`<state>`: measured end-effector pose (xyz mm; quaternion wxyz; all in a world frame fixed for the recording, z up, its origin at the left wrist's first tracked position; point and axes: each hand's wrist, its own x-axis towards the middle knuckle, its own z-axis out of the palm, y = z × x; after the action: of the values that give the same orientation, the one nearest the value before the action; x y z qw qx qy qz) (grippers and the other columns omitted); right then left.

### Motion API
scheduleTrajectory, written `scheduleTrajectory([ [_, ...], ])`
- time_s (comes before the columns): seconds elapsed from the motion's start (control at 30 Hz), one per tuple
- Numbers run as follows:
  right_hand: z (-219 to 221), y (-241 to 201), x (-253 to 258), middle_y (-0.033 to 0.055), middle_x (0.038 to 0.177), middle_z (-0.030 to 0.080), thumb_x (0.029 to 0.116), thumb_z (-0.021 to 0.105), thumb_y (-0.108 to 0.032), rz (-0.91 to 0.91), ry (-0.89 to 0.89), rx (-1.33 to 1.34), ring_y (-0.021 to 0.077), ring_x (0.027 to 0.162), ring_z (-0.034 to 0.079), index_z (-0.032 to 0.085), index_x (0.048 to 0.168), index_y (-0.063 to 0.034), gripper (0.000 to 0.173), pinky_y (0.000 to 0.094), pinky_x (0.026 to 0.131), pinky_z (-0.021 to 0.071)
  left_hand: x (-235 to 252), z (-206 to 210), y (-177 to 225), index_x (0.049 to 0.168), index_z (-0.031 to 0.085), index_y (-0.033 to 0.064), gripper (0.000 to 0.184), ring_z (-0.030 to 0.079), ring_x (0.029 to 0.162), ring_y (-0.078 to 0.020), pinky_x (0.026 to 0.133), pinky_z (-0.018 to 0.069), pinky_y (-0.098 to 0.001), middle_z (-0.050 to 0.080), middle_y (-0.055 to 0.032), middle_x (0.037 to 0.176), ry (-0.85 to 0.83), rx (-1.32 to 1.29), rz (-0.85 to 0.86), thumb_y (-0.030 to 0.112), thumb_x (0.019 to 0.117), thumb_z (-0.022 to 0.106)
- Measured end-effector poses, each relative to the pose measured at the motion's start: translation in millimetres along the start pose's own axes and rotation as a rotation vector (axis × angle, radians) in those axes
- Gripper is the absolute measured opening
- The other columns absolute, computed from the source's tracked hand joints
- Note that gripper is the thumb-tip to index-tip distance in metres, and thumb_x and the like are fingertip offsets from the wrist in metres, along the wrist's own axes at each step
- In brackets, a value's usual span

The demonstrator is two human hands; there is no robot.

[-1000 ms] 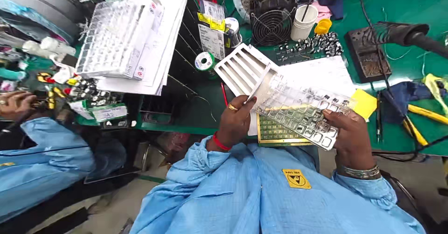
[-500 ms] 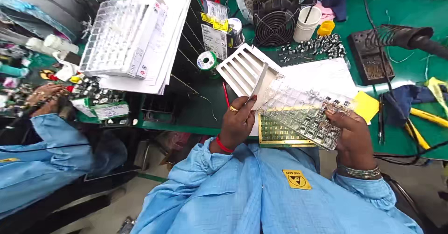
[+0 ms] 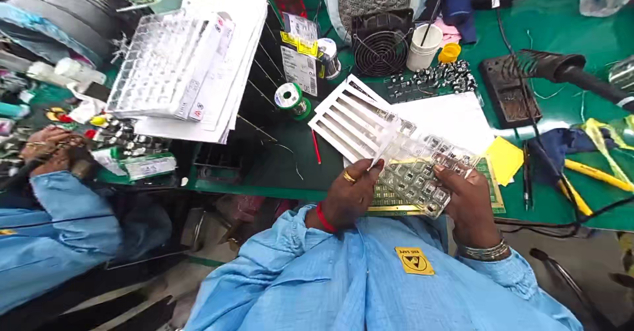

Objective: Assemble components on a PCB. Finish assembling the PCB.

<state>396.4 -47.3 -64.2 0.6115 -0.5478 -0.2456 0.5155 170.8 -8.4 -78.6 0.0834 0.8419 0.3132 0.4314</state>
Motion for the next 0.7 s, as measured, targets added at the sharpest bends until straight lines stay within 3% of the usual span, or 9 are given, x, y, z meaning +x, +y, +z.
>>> scheduleTrajectory([
  [0.17,6,1,3,0.0019,0.090,0.076,0.0942,0.058,0.003,0.007,-0.031,-0.001,0.0112,0.079,0.074,0.065,0.110,-0.0006,0.018,0.0293,0.073,0.0646,0,8,6,0.119,0.067,-0.0055,0.025,0.064,0.112,-0.0172,0.102,0.0462,-0.0205,0.067,-0.0212,0.117,0.012,-0.022,0.035,0.004,0.0991,0.056],
  [0.33,4,6,-2,0.0029,0.094,0.076,0.0933,0.058,0.004,0.019,-0.050,0.013,0.0121,0.082,0.075,0.064,0.111,0.0007,0.019,0.0297,0.075,0.0650,-1,10,3,0.122,0.066,-0.0093,0.032,0.065,0.110,-0.0185,0.101,0.0460,-0.0194,0.067,-0.0246,0.114,0.021,-0.002,-0.070,0.006,0.0947,0.058],
  [0.7,-23,4,-15,0.0026,0.090,0.076,0.0904,0.058,0.003,0.093,0.045,0.034,0.0112,0.079,0.074,0.063,0.107,-0.0015,0.018,0.0294,0.072,0.0645,2,9,-4,0.121,0.066,-0.0109,0.032,0.064,0.110,-0.0169,0.100,0.0469,-0.0188,0.065,-0.0254,0.115,0.026,-0.027,-0.135,0.008,0.0958,0.059],
])
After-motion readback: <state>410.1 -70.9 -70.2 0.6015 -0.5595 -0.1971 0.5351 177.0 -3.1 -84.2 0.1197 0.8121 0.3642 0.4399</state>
